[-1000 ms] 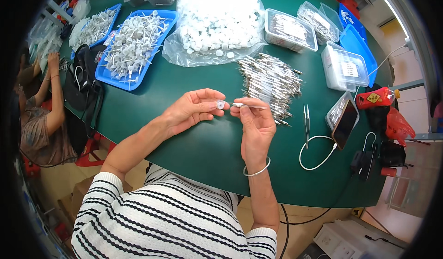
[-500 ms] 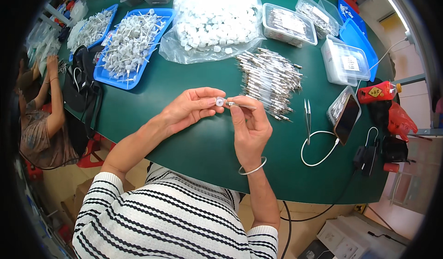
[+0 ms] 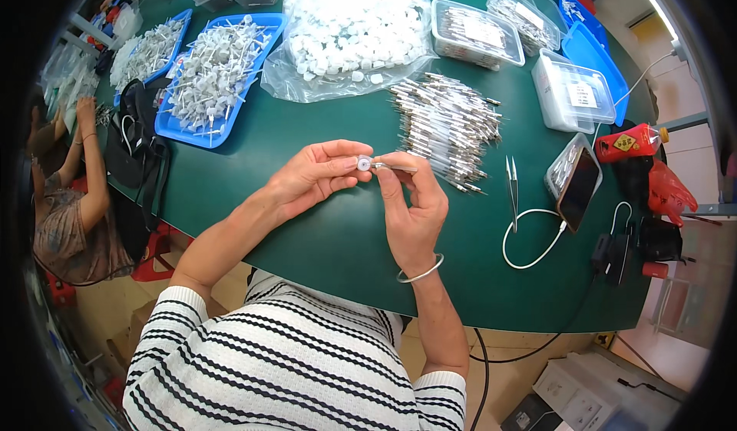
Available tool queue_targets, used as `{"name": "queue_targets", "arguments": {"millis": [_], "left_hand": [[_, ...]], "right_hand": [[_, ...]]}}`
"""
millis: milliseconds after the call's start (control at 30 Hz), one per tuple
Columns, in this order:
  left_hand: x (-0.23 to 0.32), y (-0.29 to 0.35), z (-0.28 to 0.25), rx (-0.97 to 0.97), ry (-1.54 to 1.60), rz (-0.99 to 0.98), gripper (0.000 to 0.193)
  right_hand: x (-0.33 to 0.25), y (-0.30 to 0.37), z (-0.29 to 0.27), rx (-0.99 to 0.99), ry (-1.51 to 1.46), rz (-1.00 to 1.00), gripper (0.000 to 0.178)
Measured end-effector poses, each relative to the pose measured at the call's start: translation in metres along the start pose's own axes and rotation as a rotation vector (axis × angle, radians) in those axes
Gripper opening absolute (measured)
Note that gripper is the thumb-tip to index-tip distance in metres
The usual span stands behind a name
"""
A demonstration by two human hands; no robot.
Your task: The person sits at a green workbench and repeatedly picks up small white plastic caps and metallic cylindrical components. They insert the metal parts into the white caps by hand and place the assembled units into a blue tray. The process is repetitive and involves handling small parts one at a time.
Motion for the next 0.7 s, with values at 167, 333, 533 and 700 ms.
{"name": "queue_targets", "arguments": {"millis": [167,333,533,700], "left_hand": [[-0.001,-0.001,0.001,-0.007,0.001,0.005,0.028],[0.0,0.0,0.0,0.009,0.003,0.009,0.027],[-0.001,-0.001,-0.001,0.007,0.0,0.008,0.027],[-0.002,-0.002,-0.001,0.005,0.008,0.004,0.027]], "right_hand": [[0.001,0.002,-0.001,0.009,0.033,0.009,0.01],[-0.007,-0.002,0.001,-0.025,0.143,-0.076,0.009],[-0.011,-0.003,0.002,-0.053,0.195,-0.12,0.009],[-0.012,-0.003,0.001,-0.062,0.226,-0.156,0.009]]}}
Point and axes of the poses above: each hand's wrist, its own y-axis away from the middle knuckle, its own z-axis out of the palm, x = y × z, the point moved 7 cm from there along -y, towards the middle knuckle, and after that the axes turned 14 degrees about -z, right-handed, at the moved point
